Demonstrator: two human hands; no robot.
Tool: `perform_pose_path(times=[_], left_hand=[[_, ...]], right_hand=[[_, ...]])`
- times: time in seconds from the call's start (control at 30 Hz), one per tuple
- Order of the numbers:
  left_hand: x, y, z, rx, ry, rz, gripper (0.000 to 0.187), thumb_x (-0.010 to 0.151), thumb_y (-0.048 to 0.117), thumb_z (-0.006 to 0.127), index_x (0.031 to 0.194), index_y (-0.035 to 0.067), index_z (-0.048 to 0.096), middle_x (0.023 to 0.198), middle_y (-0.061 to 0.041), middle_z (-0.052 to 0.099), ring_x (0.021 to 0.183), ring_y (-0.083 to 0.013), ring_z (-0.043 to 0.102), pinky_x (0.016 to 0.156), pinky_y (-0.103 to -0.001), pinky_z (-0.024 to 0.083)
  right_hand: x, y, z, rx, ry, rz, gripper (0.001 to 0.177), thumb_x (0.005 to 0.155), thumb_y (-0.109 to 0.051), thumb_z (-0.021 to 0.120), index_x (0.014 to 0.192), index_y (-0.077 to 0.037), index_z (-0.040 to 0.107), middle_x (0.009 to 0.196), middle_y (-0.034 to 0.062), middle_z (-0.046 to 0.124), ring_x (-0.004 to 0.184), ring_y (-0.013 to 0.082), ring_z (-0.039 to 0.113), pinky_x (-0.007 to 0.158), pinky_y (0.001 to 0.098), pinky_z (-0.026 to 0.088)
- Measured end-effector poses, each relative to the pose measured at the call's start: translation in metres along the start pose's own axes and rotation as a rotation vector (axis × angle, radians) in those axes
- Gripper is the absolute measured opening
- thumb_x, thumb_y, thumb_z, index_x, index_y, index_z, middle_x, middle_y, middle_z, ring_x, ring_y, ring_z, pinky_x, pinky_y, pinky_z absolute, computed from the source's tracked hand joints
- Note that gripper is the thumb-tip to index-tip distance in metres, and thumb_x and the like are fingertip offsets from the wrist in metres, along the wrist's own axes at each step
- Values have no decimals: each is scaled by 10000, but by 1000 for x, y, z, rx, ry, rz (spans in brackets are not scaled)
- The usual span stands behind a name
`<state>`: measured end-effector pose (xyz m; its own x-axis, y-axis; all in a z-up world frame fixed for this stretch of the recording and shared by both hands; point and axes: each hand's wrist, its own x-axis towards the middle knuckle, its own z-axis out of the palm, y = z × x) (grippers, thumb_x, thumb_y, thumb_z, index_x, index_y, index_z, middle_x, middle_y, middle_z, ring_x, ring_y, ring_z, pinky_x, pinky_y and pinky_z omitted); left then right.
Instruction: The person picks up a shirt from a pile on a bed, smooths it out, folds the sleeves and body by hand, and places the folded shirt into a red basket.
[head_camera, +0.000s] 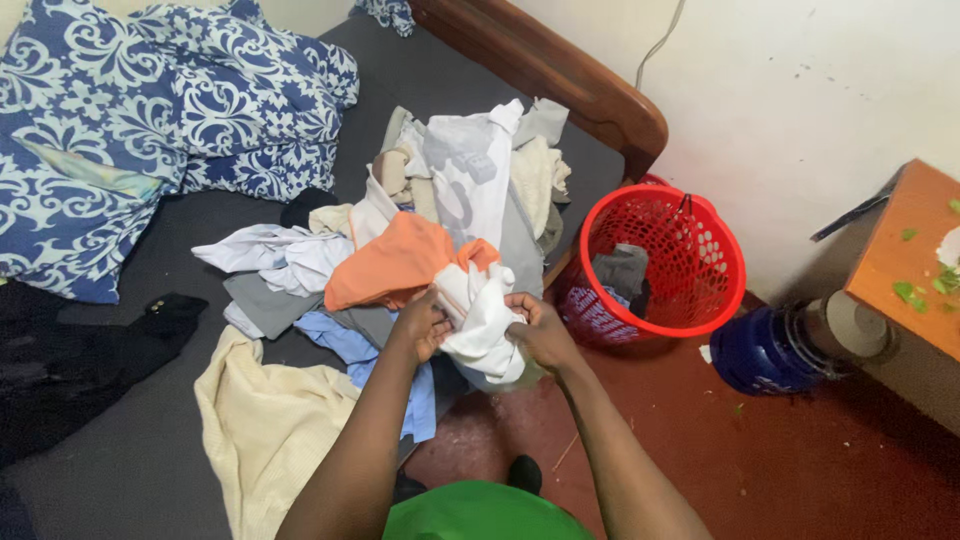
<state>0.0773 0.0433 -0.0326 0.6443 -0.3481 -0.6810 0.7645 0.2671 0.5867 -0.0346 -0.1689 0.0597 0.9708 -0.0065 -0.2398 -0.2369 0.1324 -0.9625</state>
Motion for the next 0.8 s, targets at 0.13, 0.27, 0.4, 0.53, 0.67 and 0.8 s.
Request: perform_pose_path(times=[0.13, 0.27, 0.4, 0.53, 0.67, 0.8], left_hand=[[1, 2, 18, -156, -62, -19, 594, 1005, 551, 468, 1466, 176, 481, 1463, -99, 557, 1206, -308, 609, 999, -494, 497], [6, -1, 28, -349, -13, 81, 473, 1004, 382, 527, 1406, 133, 510, 1378, -95, 613, 1182, -285, 641, 969, -532, 532], [25, -9, 17, -379, 72, 201, 332, 930, 98, 672, 1250, 111, 585, 1228, -80, 676, 1113, -241, 671, 951, -455, 547], [24, -4, 9, -316, 94, 349, 228, 917, 22, 729, 1098, 22, 590, 1072, -116, 684, 998, -248, 668, 915, -428, 549], [-34, 29, 33, -39, 23, 526, 176, 892, -18, 663, 1067, -28, 653, 994, -102, 689, 933, -198, 640, 863, -360, 515], [-100, 54, 67, 36, -45, 365, 195, 831, 32, 572, 1001, 38, 669, 899, -106, 676, 779, -223, 675, 676, -382, 574]], right_hand=[[-18, -14, -9, -46, -33, 10, 476, 746, 114, 565, 1203, -6, 617, 1066, 40, 690, 924, 102, 656, 825, 246, 545], [-31, -18, -18, -55, -118, 1, 472, 733, 119, 576, 1185, -3, 636, 1071, 36, 665, 926, 114, 645, 824, 257, 535], [-36, -3, -24, -111, -101, 1, 466, 688, 146, 602, 1130, 9, 654, 1067, 27, 627, 934, 96, 618, 818, 259, 523], [-33, 17, -34, -188, -23, 8, 399, 724, 111, 598, 1096, -5, 685, 1011, 22, 665, 896, 93, 625, 798, 247, 524], [-31, 21, -30, -203, 244, 67, 209, 843, 6, 621, 1035, 6, 704, 912, 26, 685, 806, 102, 606, 735, 247, 497], [-23, 16, -16, -169, 346, 16, 189, 847, -40, 644, 1019, 7, 706, 891, 41, 705, 771, 111, 621, 691, 257, 492]])
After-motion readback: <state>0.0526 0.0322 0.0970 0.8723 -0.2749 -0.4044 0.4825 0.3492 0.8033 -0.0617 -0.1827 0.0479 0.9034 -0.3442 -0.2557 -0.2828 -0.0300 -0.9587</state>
